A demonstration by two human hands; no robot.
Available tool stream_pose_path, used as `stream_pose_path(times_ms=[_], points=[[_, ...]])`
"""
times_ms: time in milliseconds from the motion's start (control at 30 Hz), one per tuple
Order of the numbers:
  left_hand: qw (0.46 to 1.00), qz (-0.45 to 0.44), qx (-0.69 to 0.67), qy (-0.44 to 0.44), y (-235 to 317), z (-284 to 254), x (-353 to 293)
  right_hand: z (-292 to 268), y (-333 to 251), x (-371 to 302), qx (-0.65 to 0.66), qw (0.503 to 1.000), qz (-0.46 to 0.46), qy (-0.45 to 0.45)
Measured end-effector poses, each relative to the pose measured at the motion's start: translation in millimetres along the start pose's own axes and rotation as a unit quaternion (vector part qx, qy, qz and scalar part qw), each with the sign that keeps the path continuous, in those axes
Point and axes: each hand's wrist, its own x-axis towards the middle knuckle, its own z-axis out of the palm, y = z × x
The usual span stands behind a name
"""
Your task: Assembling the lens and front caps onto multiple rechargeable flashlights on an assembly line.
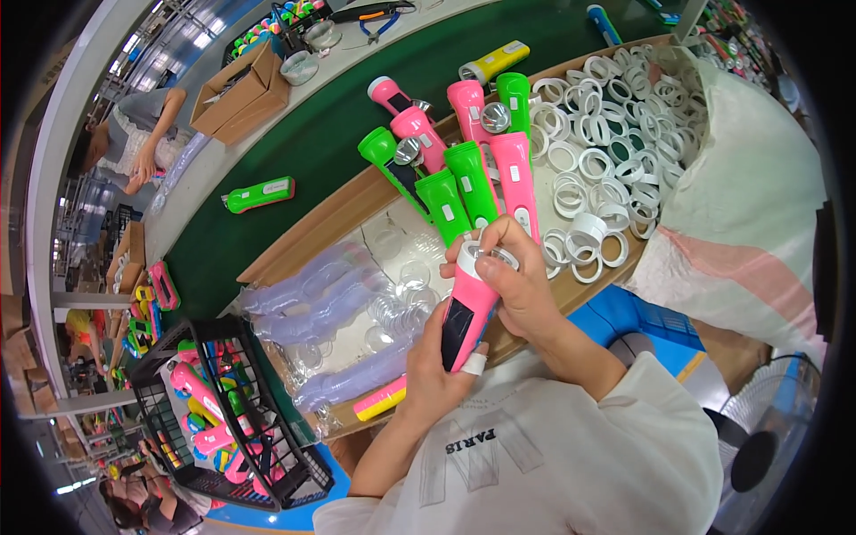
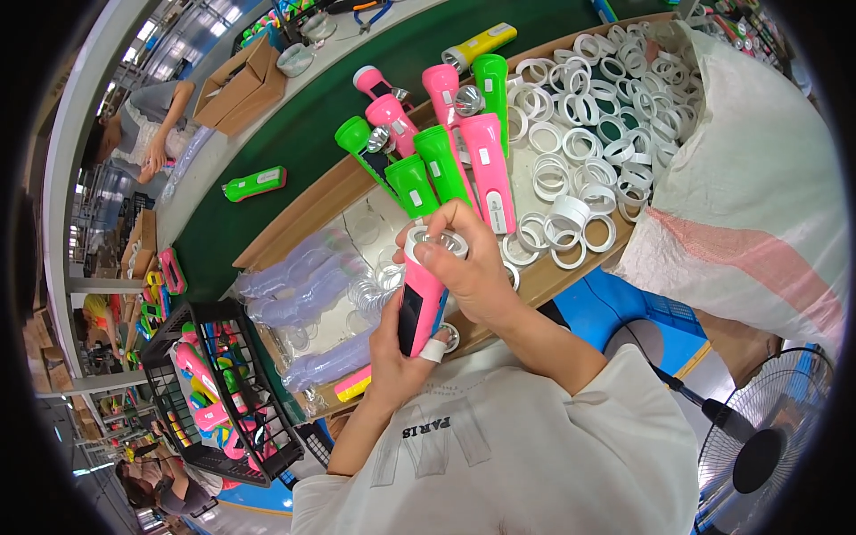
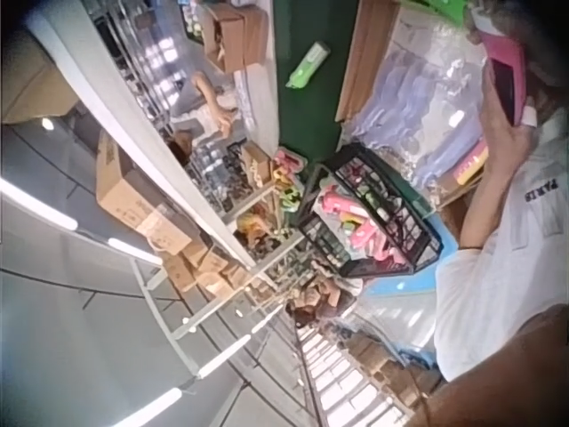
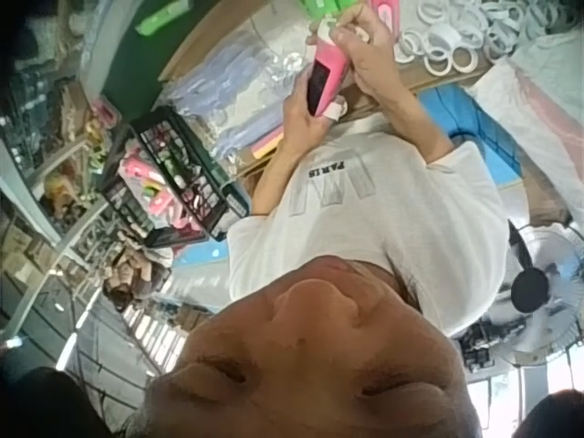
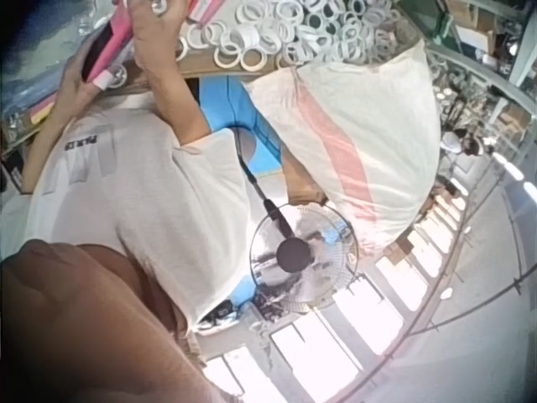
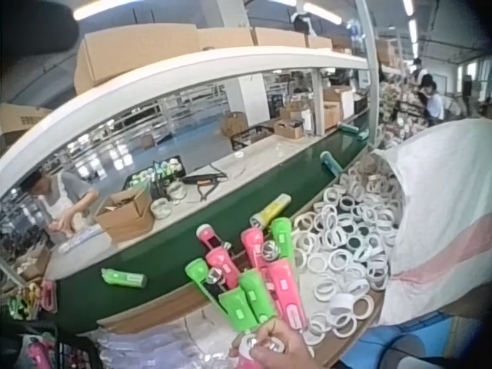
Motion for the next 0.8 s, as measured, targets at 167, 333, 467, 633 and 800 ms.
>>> stream_pose_path(times_ms=[167, 333, 467, 633, 800], points=[[0.966, -0.189, -0.178, -0.010, -21, -23, 36, -29, -2, 7, -0.253, 0.965, -0.058, 0.048], [0.942, -0.106, -0.279, 0.156, -67, -83, 117, -49, -40, -34, -0.736, 0.674, 0.063, -0.021], [0.995, -0.008, 0.009, 0.101, -72, -86, 132, -62, -19, -46, -0.829, 0.557, 0.031, -0.052], [0.890, 0.113, 0.441, -0.021, -80, -63, 115, -62, -15, -50, -0.827, 0.555, 0.004, -0.090], [0.877, 0.088, 0.468, -0.067, -91, -71, 115, -57, -30, -51, -0.729, 0.676, 0.005, -0.105]])
